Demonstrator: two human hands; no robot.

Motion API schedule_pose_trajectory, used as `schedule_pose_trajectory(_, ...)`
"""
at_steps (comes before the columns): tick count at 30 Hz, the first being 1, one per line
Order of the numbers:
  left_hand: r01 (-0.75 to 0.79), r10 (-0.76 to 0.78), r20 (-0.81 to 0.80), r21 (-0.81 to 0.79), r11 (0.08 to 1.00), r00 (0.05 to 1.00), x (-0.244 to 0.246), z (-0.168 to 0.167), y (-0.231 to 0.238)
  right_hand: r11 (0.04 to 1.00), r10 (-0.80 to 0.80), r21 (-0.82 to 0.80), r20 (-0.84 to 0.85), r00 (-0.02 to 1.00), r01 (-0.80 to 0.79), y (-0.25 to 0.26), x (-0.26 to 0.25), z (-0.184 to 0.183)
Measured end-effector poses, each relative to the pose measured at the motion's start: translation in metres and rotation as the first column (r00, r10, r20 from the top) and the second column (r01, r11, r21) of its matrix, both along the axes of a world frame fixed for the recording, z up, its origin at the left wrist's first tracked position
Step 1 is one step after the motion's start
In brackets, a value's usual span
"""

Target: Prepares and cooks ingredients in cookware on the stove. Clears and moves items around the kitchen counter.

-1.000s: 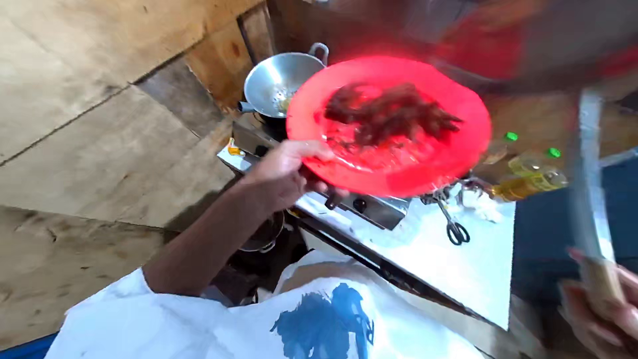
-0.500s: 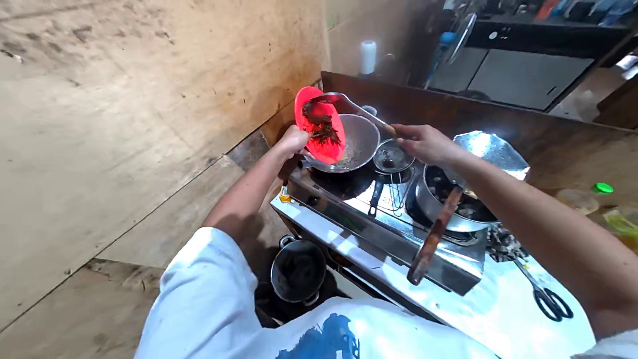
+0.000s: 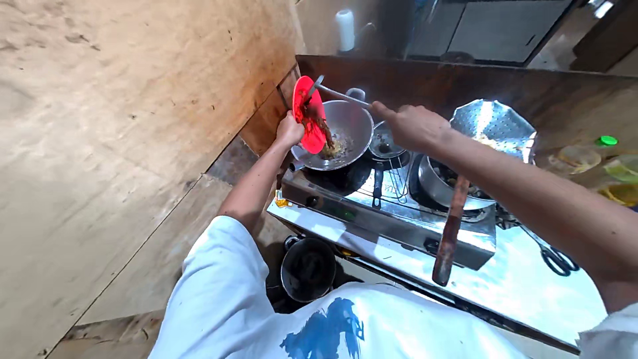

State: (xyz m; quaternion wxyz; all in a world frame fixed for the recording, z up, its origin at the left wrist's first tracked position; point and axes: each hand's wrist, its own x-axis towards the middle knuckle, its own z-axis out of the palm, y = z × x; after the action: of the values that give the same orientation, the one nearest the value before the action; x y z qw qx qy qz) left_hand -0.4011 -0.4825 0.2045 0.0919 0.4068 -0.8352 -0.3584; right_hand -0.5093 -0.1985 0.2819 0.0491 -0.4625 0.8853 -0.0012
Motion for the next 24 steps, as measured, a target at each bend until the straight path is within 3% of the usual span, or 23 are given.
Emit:
schedule_pose_trajectory(4,0.007,-0.004,0.040,-0.091,0.996,0.999,-0.002,0.006,0.000,0.999,0.006,0.035,-0.005,1.000,-0.006,0.001,0.003,-0.003)
schedule_pose_trajectory(9,0.024,-0.023,0.028,-0.060,0.998,0.999,0.004,0.011,-0.006,0.984,0.050,-0.178,0.161,0.986,-0.021,0.004,-0.013,-0.007)
schedule_pose_trajectory(15,0.040,-0.041,-0.004,-0.150,0.988,0.999,0.006,0.022,0.002,0.999,-0.030,0.028,0.012,0.999,0.030,-0.010,0.002,-0.016)
schedule_pose_trajectory(18,-0.003,0.001,-0.015,-0.143,0.990,1.000,0.005,0.027,0.001,0.999,-0.024,0.033,0.000,1.000,0.024,-0.011,0.002,-0.022)
schedule_pose_trajectory(21,-0.020,0.018,-0.018,-0.125,0.992,1.000,0.010,0.025,-0.008,0.995,-0.003,-0.095,0.098,0.995,0.012,-0.006,-0.007,-0.019)
schedule_pose_trajectory(24,0.003,0.002,-0.155,0.032,0.999,0.988,0.015,0.014,-0.017,0.945,0.082,-0.325,0.331,0.940,0.032,0.001,-0.019,-0.016)
